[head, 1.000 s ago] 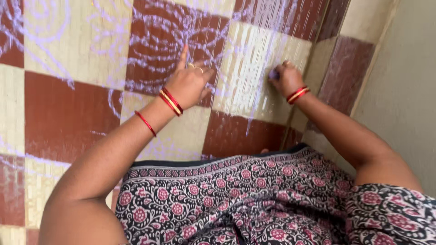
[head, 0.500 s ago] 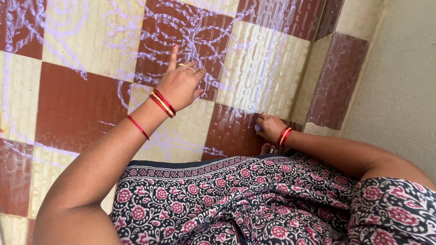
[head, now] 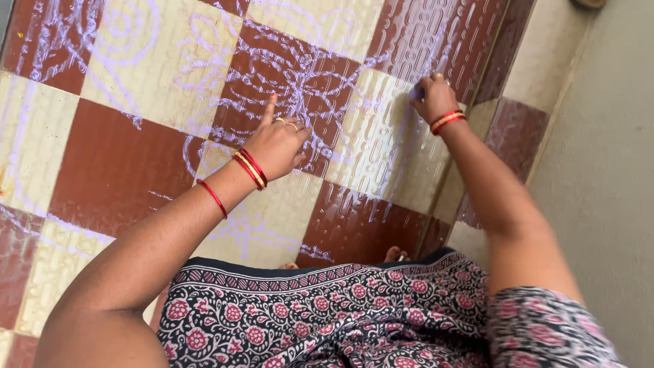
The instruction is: The person draws a decorative pattern on a tiled floor using a purple chalk-like material. The person uses their right hand to draw lines and shapes while occasionally using their left hand for support. The pattern includes curved lines and floral-like motifs.
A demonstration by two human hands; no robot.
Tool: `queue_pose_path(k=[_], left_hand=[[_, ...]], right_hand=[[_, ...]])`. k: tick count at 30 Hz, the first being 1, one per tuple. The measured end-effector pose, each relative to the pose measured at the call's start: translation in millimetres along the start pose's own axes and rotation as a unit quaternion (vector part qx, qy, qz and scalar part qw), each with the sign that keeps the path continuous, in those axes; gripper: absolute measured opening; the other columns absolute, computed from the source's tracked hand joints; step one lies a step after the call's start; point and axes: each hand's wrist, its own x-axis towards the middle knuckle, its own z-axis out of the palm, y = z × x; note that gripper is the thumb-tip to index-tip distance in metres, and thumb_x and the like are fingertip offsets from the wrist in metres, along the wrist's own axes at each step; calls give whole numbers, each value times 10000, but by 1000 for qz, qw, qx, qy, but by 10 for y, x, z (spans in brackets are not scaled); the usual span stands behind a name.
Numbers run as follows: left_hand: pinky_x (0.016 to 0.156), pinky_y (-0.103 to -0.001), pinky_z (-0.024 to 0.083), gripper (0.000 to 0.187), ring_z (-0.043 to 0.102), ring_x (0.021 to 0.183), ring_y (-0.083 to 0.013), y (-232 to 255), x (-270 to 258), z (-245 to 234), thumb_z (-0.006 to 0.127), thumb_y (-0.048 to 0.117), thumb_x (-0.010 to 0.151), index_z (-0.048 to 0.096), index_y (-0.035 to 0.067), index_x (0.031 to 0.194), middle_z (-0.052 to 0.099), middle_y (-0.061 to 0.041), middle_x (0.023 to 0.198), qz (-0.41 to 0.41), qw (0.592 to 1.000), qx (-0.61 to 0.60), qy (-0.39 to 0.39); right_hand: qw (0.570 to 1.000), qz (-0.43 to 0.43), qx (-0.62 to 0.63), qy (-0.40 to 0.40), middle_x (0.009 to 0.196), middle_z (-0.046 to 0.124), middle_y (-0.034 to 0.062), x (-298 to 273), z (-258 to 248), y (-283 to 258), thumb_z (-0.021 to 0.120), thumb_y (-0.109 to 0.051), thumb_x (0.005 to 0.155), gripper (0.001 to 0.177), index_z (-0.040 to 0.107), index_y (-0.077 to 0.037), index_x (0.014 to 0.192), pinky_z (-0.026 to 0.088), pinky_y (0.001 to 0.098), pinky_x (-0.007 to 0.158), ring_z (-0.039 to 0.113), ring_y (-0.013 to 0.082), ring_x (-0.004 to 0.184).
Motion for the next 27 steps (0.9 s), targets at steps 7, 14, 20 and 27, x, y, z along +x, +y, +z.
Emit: queue_pose_path(k=[7, 14, 20, 27], left_hand=[[1229, -657, 68, 504, 639, 1199, -271, -6, 74, 76, 804, 298, 792, 695, 58, 1221, 736, -109, 1101, 6, 1000, -18, 6], [1252, -636, 61, 563, 656, 1136, -286, 30, 179, -69, 791, 309, 828, 662, 76, 1325, 733, -131, 1071, -8, 999, -23, -21], [1224, -657, 60, 534, 654, 1146, -308, 88, 200, -58, 790, 292, 818, 674, 85, 1295, 734, -152, 1070, 10, 999, -31, 6], [1231, -657, 60, 565, 634, 1216, -296, -67, 53, 53, 801, 311, 810, 665, 64, 1300, 742, -141, 1028, -14, 1000, -25, -10]], right_hand=[[997, -58, -9, -44, 1023, 658, 218, -142, 277, -15, 745, -283, 936, 249, 707, -37, 936, 575, 496, 824, 677, 408, 882], [957, -119, -77, -254, 998, 671, 196, -886, 33, 371, 699, -244, 854, 207, 705, -61, 950, 588, 479, 804, 695, 372, 868], [996, -80, -28, -14, 1061, 639, 228, 46, 149, 213, 690, -254, 947, 216, 719, -53, 1018, 569, 506, 843, 668, 424, 936], [991, -63, -75, -92, 1072, 631, 252, -193, 422, 364, 691, -304, 910, 275, 709, -40, 983, 576, 502, 861, 676, 416, 920]])
